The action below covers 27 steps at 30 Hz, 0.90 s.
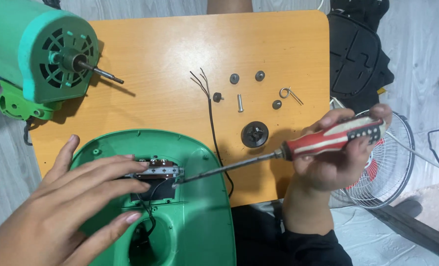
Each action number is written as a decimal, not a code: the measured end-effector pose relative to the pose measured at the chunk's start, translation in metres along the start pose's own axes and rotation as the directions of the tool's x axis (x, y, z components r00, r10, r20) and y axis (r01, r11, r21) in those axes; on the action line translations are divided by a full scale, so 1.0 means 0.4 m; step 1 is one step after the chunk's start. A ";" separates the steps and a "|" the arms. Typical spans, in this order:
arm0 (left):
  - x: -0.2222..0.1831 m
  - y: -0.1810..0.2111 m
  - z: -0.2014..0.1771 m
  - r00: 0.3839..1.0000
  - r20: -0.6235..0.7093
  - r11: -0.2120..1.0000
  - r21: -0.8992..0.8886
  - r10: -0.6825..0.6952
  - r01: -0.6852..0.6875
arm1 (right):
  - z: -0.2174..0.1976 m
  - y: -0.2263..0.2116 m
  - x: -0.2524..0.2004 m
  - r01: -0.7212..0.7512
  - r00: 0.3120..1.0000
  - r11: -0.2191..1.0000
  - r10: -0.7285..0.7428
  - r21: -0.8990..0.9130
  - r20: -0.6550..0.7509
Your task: The person uses a screwdriver to tighten screws on a switch assembly inside a green plastic fan base. They then route the power cord through a hole in the base and attach a black rubber foot pad to the bottom of the base.
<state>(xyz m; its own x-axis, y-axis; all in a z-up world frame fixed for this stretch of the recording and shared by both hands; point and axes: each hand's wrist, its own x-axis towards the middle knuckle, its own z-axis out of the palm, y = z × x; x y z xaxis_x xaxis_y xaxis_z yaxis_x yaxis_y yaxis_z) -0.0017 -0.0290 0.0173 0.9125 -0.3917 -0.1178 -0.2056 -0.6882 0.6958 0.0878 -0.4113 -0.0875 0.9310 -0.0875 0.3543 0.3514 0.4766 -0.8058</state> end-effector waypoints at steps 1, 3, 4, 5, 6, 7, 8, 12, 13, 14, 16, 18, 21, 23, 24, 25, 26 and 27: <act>0.005 0.002 0.001 1.000 0.022 0.999 0.036 -0.013 0.012 | 0.023 -0.005 -0.008 -0.014 0.995 0.999 0.010 -0.045 -0.100; 0.015 0.006 0.005 0.999 0.046 0.997 0.072 -0.026 0.023 | 0.050 -0.007 -0.020 -0.033 0.979 0.995 0.014 -0.090 -0.201; 0.021 0.009 0.008 0.999 0.040 0.998 0.053 -0.024 0.022 | 0.054 -0.004 -0.024 -0.050 0.983 0.999 0.047 -0.011 -0.177; 0.027 0.012 0.011 0.999 0.034 0.999 0.034 -0.022 0.021 | 0.058 -0.002 -0.028 -0.069 0.986 0.995 0.079 0.068 -0.149; 0.025 0.009 0.014 0.999 0.036 0.999 0.035 -0.019 0.018 | 0.059 0.003 -0.030 -0.067 0.986 0.996 0.077 0.067 -0.151; 0.022 0.007 0.017 0.997 0.061 0.998 0.046 -0.043 0.040 | 0.060 0.008 -0.032 -0.078 0.989 0.990 0.091 0.116 -0.116; 0.019 0.004 0.021 0.994 0.085 0.996 0.056 -0.067 0.062 | 0.061 0.014 -0.034 -0.090 0.991 0.982 0.104 0.165 -0.078; 0.021 0.006 0.022 0.991 0.103 0.996 0.049 -0.081 0.076 | 0.083 0.002 -0.047 -0.102 0.988 0.988 0.114 0.117 -0.103; 0.022 0.007 0.023 0.990 0.110 0.995 0.052 -0.087 0.082 | 0.084 -0.002 -0.050 -0.108 0.989 0.986 0.120 0.129 -0.086; 0.024 0.008 0.023 0.989 0.117 0.995 0.057 -0.091 0.085 | 0.086 -0.007 -0.052 -0.112 0.990 0.984 0.123 0.141 -0.071; 0.022 0.005 0.026 0.992 0.101 0.997 0.041 -0.072 0.068 | 0.095 -0.007 -0.057 -0.105 0.990 0.982 0.118 0.155 -0.076; 0.020 0.000 0.029 0.995 0.085 0.998 0.026 -0.053 0.051 | 0.101 -0.009 -0.060 -0.099 0.990 0.981 0.114 0.169 -0.081; 0.012 -0.011 0.035 0.990 0.129 0.997 0.064 -0.051 0.043 | 0.094 -0.011 -0.061 -0.121 0.988 0.976 0.136 0.184 -0.070; 0.003 -0.020 0.040 0.982 0.148 0.990 0.100 -0.117 0.103 | 0.077 -0.013 -0.063 -0.068 0.993 0.985 0.081 0.157 -0.082; -0.001 -0.025 0.036 0.982 0.148 0.990 0.100 -0.115 0.101 | 0.047 -0.020 -0.068 -0.066 0.993 0.986 0.080 0.156 -0.083; -0.006 -0.030 0.033 0.991 0.104 0.993 0.089 -0.081 0.072 | 0.018 -0.027 -0.073 -0.042 0.992 0.987 0.060 0.158 -0.109; -0.011 -0.035 0.029 0.997 0.059 0.996 0.079 -0.047 0.042 | -0.011 -0.033 -0.077 -0.017 0.990 0.987 0.039 0.160 -0.134; -0.020 -0.034 0.023 0.997 0.058 0.996 0.079 -0.043 0.039 | -0.060 -0.043 -0.073 -0.014 0.990 0.987 0.035 0.158 -0.134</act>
<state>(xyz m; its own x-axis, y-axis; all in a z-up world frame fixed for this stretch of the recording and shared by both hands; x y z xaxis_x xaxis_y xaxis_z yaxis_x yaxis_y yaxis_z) -0.0093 -0.0221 0.0023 0.8987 -0.3960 -0.1885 -0.1975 -0.7492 0.6322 0.0569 -0.4381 -0.0954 0.9476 -0.1869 0.2591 0.3187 0.6103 -0.7252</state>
